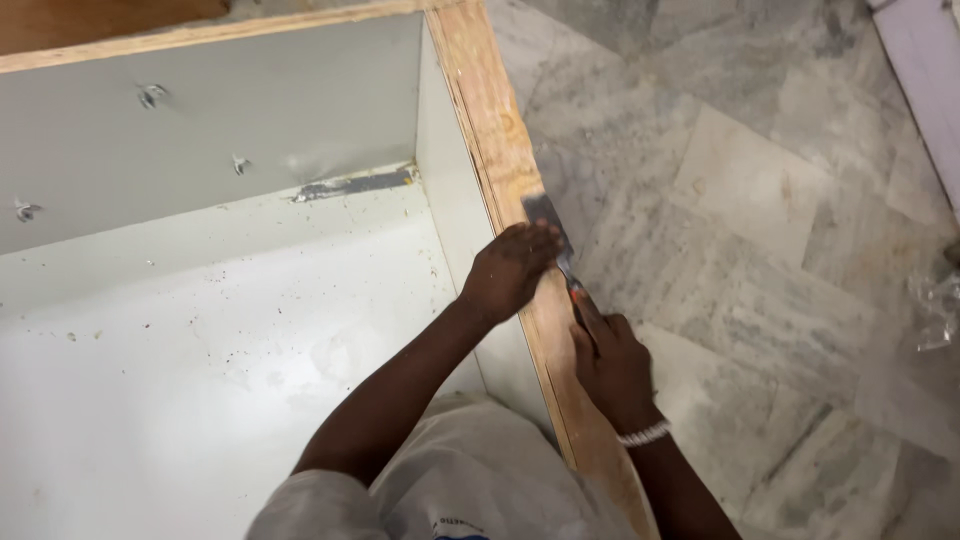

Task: The person uses a chisel to scrape and shave down the edge of a wooden frame.

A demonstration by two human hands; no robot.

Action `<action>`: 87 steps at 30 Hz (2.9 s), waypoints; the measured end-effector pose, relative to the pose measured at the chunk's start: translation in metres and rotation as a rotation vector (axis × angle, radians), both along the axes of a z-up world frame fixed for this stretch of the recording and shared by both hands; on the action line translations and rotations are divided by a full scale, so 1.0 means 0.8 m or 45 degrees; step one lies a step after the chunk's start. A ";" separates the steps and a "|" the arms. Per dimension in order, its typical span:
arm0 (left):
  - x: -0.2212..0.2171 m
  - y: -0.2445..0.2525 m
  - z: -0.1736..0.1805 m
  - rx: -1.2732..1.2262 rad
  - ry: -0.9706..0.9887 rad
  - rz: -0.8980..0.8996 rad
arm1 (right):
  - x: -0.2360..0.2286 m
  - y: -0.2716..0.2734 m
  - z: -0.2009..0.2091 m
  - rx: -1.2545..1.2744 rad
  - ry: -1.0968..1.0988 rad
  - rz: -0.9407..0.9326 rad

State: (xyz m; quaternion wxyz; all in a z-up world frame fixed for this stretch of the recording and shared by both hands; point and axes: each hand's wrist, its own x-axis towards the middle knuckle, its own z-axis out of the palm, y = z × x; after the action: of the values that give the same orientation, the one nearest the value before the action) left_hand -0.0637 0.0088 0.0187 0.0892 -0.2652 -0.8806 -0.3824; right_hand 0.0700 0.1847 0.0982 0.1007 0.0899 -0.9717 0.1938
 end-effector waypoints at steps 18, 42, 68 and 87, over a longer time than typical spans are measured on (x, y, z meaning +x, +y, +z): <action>-0.065 -0.021 0.006 -0.010 0.025 0.032 | -0.077 -0.019 -0.020 0.024 -0.096 0.015; -0.047 -0.055 -0.003 -0.118 -0.135 0.170 | -0.099 -0.058 -0.022 0.037 -0.040 0.139; -0.048 -0.043 0.010 0.080 -0.541 0.198 | -0.094 -0.050 -0.025 0.174 -0.059 0.090; 0.302 -0.312 -0.249 0.243 -1.725 1.338 | -0.101 -0.042 -0.066 -0.083 0.162 0.096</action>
State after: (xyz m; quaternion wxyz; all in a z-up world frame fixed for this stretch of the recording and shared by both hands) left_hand 0.1782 -0.2405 -0.1808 -0.2680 0.4707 -0.7165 -0.4396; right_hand -0.0107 0.1512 0.0451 0.1578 0.1351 -0.9525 0.2229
